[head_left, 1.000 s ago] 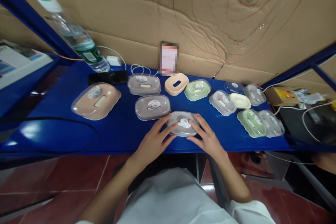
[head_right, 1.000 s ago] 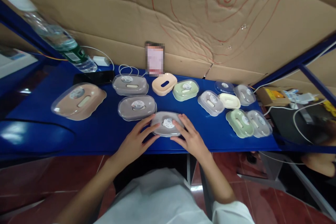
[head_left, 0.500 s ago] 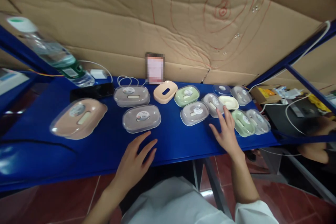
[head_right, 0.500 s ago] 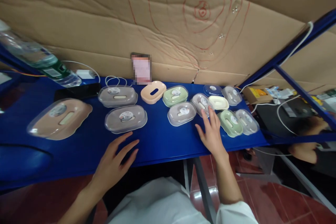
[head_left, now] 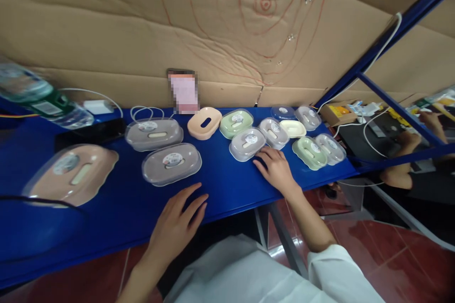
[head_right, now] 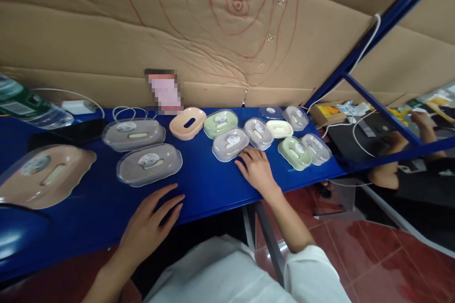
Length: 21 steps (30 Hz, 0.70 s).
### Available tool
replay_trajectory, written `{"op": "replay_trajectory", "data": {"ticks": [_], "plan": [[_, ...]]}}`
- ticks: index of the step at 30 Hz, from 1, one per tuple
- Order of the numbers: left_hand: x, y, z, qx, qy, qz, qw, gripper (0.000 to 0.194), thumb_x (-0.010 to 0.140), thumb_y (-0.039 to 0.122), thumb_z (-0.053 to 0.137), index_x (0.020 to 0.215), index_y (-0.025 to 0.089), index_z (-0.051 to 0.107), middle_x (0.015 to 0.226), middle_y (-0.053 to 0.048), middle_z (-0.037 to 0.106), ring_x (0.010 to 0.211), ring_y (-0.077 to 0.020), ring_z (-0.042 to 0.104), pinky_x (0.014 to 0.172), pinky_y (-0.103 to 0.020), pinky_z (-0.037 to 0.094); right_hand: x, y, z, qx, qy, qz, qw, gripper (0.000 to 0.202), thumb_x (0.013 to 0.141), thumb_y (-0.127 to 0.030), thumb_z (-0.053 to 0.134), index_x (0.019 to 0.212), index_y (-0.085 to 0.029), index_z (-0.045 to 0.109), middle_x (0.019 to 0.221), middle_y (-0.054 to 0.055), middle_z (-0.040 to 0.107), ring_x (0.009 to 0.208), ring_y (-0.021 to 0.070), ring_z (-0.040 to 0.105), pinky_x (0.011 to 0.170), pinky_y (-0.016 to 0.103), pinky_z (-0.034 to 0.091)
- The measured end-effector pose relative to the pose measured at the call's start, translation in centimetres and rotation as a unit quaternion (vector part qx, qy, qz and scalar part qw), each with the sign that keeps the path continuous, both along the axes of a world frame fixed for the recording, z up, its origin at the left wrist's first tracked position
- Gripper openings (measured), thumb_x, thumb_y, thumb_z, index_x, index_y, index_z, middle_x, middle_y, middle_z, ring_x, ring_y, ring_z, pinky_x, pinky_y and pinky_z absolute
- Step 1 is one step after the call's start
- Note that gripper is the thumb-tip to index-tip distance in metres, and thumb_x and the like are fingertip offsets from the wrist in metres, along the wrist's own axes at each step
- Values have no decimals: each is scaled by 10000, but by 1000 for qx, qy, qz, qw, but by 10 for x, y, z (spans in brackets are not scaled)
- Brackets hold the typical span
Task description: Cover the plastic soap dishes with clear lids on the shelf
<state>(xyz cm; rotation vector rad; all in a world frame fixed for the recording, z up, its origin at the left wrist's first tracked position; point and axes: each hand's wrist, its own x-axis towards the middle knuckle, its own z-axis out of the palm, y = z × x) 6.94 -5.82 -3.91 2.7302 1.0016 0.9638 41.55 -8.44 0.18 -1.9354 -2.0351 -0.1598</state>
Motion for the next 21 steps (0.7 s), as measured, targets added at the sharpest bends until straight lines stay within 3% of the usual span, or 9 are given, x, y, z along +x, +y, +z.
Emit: {"op": "replay_trajectory", "data": {"ticks": [4, 9, 12, 14, 17, 21], "plan": [[0, -2, -1, 4, -11, 11, 1000, 234, 1045, 198, 635, 1265, 242, 702, 1438, -138, 657, 1204, -281, 725, 999, -454, 636, 23, 3, 4, 30, -3, -41, 999, 369, 1116, -402, 539, 1377, -214, 722, 1511, 145, 668, 1459, 337, 578, 1231, 555, 420], [4, -1, 1, 19, -28, 13, 999, 226, 1030, 179, 651, 1245, 233, 696, 1417, -143, 665, 1183, -289, 730, 975, -466, 648, 37, -3, 6, 63, 43, -97, 992, 503, 1096, -465, 529, 1536, -231, 600, 1605, 177, 563, 1480, 386, 532, 1188, 609, 465], [4, -1, 0, 13, -32, 12, 999, 232, 1025, 172, 660, 1246, 235, 690, 1428, -144, 656, 1186, -286, 726, 980, -464, 644, 60, 7, 22, 44, 31, -93, 994, 504, 1101, -424, 492, 1556, -226, 577, 1604, 164, 575, 1455, 365, 563, 1179, 573, 483], [3, 0, -1, 9, -29, 8, 999, 236, 1028, 174, 661, 1254, 238, 684, 1430, -142, 653, 1191, -282, 723, 983, -457, 643, 87, 20, 38, 12, -12, -135, 991, 474, 1109, -354, 438, 1530, -212, 602, 1565, 157, 619, 1445, 357, 573, 1185, 559, 463], [3, 0, -1, 5, -33, 8, 999, 231, 1037, 183, 653, 1259, 243, 676, 1416, -133, 659, 1185, -269, 724, 999, -449, 639, 130, 44, 58, -118, -69, -188, 973, 406, 1061, -291, 507, 1398, -193, 712, 1422, 167, 723, 1331, 374, 653, 1143, 554, 473], [5, 1, -1, 5, -42, 19, 999, 230, 1028, 170, 668, 1251, 226, 679, 1390, -133, 675, 1170, -268, 727, 1004, -451, 637, 159, 70, 58, -210, -74, -168, 960, 276, 919, -248, 716, 1171, -208, 822, 1255, 131, 803, 1183, 345, 730, 1056, 471, 526]]}}
